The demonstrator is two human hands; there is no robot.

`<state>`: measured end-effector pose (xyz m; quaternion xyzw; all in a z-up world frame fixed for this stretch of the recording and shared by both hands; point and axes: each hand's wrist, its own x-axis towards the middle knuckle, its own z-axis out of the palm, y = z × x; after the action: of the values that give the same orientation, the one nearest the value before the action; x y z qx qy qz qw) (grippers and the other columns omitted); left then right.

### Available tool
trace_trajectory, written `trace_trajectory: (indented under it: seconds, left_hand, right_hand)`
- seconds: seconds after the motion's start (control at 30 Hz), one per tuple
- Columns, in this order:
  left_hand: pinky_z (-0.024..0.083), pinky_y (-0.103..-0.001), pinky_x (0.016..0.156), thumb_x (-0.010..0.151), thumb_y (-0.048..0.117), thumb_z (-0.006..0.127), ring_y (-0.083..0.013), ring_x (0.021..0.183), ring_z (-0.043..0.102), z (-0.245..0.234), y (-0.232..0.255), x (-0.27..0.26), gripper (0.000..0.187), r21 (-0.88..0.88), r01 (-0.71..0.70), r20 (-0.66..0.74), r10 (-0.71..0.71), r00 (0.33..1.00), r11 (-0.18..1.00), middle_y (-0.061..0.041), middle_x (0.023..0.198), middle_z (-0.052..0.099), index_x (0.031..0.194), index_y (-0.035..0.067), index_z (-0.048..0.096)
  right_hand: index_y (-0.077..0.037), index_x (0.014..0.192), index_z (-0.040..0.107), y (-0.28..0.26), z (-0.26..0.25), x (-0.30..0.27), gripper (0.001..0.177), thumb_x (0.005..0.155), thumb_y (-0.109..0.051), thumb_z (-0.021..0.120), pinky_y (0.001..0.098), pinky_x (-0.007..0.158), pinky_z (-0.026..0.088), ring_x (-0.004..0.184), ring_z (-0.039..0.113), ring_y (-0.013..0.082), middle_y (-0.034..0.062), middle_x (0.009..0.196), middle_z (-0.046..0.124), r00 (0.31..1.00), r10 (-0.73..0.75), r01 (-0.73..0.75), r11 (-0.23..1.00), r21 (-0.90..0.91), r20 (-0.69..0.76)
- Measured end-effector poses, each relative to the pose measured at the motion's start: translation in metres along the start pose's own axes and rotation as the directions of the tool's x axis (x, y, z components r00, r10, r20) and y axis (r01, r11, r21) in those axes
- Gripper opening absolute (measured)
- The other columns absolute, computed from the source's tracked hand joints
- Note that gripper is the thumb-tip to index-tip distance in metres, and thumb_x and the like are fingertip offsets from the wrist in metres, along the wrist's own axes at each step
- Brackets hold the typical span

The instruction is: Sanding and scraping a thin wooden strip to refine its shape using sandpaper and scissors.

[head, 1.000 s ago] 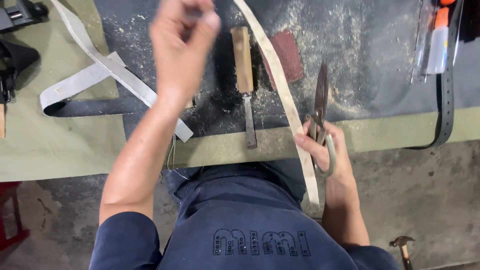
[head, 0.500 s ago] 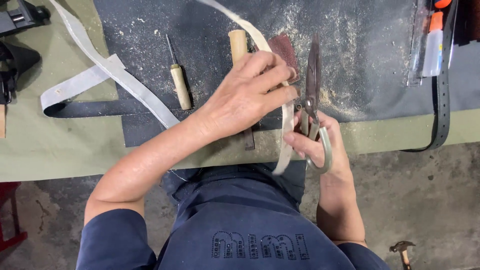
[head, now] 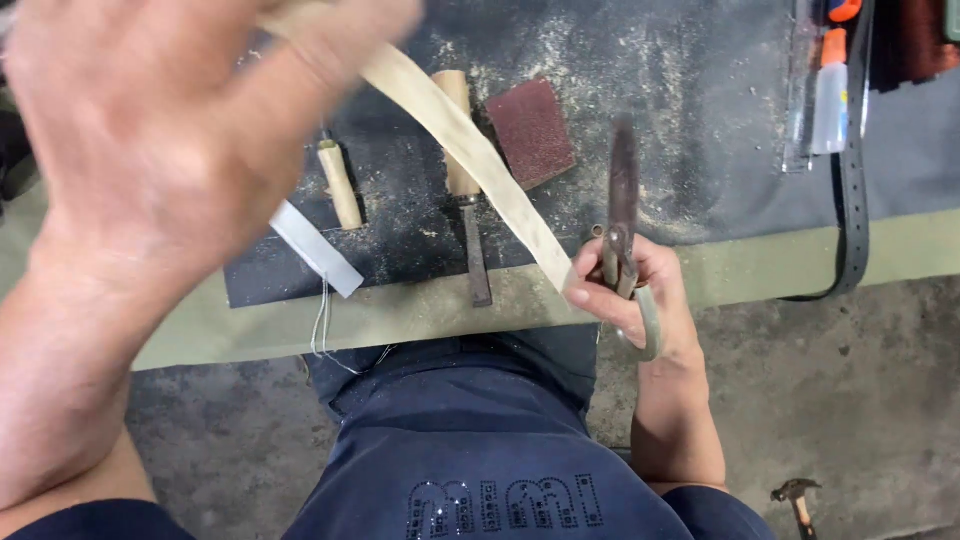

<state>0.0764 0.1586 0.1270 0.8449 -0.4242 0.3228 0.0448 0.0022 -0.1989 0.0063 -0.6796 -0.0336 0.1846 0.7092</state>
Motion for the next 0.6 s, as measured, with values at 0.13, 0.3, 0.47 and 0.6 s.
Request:
trace_trajectory:
  seconds: [0.13,0.3,0.47,0.6]
  left_hand:
    - [0.037,-0.035,0.059,0.127,-0.018,0.082,-0.0244,0.081,0.047,-0.013,0.013,-0.034,0.029,-0.101,0.474,0.317,-0.423,0.849,0.875,-0.011,0.096,0.055,0.146,0.003,0.079]
    - [0.042,-0.029,0.072,0.112,0.013,0.053,-0.0163,0.079,0.048,-0.026,0.038,-0.05,0.034,-0.305,0.878,0.603,-0.639,0.477,0.368,-0.005,0.082,0.049,0.141,0.004,0.069]
    - [0.032,-0.022,0.047,0.108,0.034,0.048,-0.0059,0.057,0.034,-0.015,0.066,-0.065,0.04,-0.501,0.845,0.573,-0.802,0.165,-0.184,0.006,0.071,0.034,0.137,0.009,0.062]
    - [0.033,-0.017,0.045,0.105,0.023,0.056,-0.0017,0.055,0.035,0.029,0.1,-0.056,0.029,-0.701,0.569,0.581,-0.806,0.108,-0.429,0.009,0.076,0.045,0.133,0.016,0.063]
  right_hand:
    - [-0.011,0.098,0.068,0.008,-0.011,0.026,0.01,0.09,-0.006,0.073,0.0182,0.053,0.047,0.057,0.056,0.0046,-0.0029,0.077,0.066,0.988,-0.151,0.151,0.988,-0.016,0.011]
    - [-0.013,0.102,0.065,0.0,-0.017,0.06,0.011,0.097,-0.004,0.068,0.0161,0.043,0.039,0.049,0.049,0.0028,-0.005,0.071,0.059,0.971,-0.114,0.114,0.993,-0.013,-0.211]
    - [-0.006,0.105,0.065,0.026,-0.018,0.075,0.024,0.106,-0.03,0.061,0.0205,0.045,0.043,0.052,0.05,0.0053,-0.0009,0.081,0.063,0.967,-0.178,0.218,0.949,0.23,-0.183]
    - [-0.017,0.102,0.055,0.026,0.017,0.07,0.056,0.107,-0.068,0.031,0.0167,0.046,0.044,0.054,0.048,0.0022,-0.0068,0.075,0.051,0.935,-0.321,0.31,0.946,0.089,0.153]
